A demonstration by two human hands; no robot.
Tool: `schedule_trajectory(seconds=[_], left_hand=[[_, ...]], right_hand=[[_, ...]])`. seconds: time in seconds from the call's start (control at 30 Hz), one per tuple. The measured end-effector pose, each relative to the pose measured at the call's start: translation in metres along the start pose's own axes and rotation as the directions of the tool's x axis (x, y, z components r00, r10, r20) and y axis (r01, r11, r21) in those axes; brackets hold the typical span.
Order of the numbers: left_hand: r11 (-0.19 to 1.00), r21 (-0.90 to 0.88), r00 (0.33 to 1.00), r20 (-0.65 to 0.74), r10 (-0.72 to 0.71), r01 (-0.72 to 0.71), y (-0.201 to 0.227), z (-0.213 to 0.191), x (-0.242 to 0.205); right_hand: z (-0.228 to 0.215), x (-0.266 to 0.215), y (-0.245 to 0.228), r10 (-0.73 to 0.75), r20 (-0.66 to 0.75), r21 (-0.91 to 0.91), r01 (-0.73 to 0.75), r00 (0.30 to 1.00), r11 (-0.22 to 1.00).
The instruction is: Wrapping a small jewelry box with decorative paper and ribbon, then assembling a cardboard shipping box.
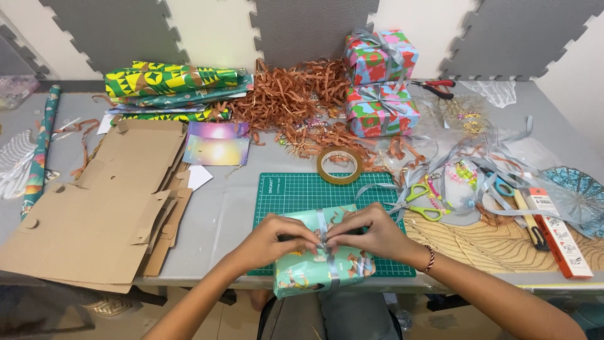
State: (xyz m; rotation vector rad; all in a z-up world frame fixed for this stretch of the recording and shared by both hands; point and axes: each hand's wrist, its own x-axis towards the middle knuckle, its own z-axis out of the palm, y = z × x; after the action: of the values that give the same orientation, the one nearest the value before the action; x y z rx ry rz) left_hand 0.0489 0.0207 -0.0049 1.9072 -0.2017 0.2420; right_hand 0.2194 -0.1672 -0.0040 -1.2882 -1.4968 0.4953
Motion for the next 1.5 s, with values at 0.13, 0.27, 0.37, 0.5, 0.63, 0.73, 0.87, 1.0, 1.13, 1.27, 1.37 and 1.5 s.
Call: schedule_trajectory(seconds=[0.13, 0.27, 0.37, 0.5, 0.63, 0.73, 0.87, 1.0, 1.13, 1.27, 1.37, 1.5], left_hand=[[0.999, -0.03, 1.0, -0.005, -0.012, 0.012, -0.011, -0.003, -0.001], [0.998, -0.044, 0.999, -0.029, -0.045, 0.044, -0.009, -0.001, -0.001], [0.995, -0.074, 0.996, -0.042, -0.075, 0.072, -0.006, 0.003, -0.002], [0.983, -0.112, 0.988, -0.041, -0.15, 0.145, -0.01, 0.007, -0.002], [0.982, -0.123, 0.987, -0.066, -0.149, 0.14, -0.015, 0.01, 0.002], [0.978, -0.107, 0.98, -0.073, -0.187, 0.179, -0.017, 0.009, 0.002], [0.973, -0.117, 0.971, -0.107, -0.212, 0.2, -0.006, 0.01, 0.004], [0.969, -0.127, 0.964, -0.134, -0.23, 0.214, -0.008, 0.012, 0.007], [0.962, -0.143, 0.964, -0.094, -0.248, 0.234, -0.004, 0.01, 0.008], [0.968, -0.136, 0.975, -0.041, -0.217, 0.21, -0.008, 0.001, 0.008], [0.96, -0.178, 0.975, -0.005, -0.222, 0.217, -0.015, 0.001, 0.007], [0.952, -0.207, 0.974, 0.006, -0.228, 0.224, -0.021, 0.0, 0.006]], right_hand=[[0.001, -0.001, -0.003, 0.005, 0.049, -0.002, -0.004, 0.999, 1.0], [0.002, -0.005, 0.0, 0.021, 0.034, -0.036, -0.02, 0.999, 0.999], [0.008, -0.004, -0.003, 0.005, -0.022, -0.029, -0.005, 1.0, 1.0], [0.013, -0.005, 0.004, 0.026, -0.082, -0.083, -0.032, 0.996, 0.996], [0.014, 0.001, 0.005, 0.111, -0.11, -0.15, -0.126, 0.988, 0.981], [0.016, -0.003, 0.004, 0.097, -0.141, -0.159, -0.119, 0.985, 0.98], [0.016, -0.002, -0.004, 0.072, -0.126, -0.093, -0.084, 0.989, 0.992], [0.017, -0.001, -0.012, 0.035, -0.128, -0.147, -0.054, 0.991, 0.988], [0.019, 0.003, 0.002, 0.109, -0.223, -0.105, -0.136, 0.969, 0.985], [0.018, 0.005, 0.002, 0.134, -0.267, -0.045, -0.151, 0.954, 0.988], [0.014, 0.0, 0.009, 0.035, -0.22, -0.071, -0.051, 0.975, 0.996], [0.009, -0.003, 0.013, -0.189, -0.102, -0.284, 0.154, 0.977, 0.946]])
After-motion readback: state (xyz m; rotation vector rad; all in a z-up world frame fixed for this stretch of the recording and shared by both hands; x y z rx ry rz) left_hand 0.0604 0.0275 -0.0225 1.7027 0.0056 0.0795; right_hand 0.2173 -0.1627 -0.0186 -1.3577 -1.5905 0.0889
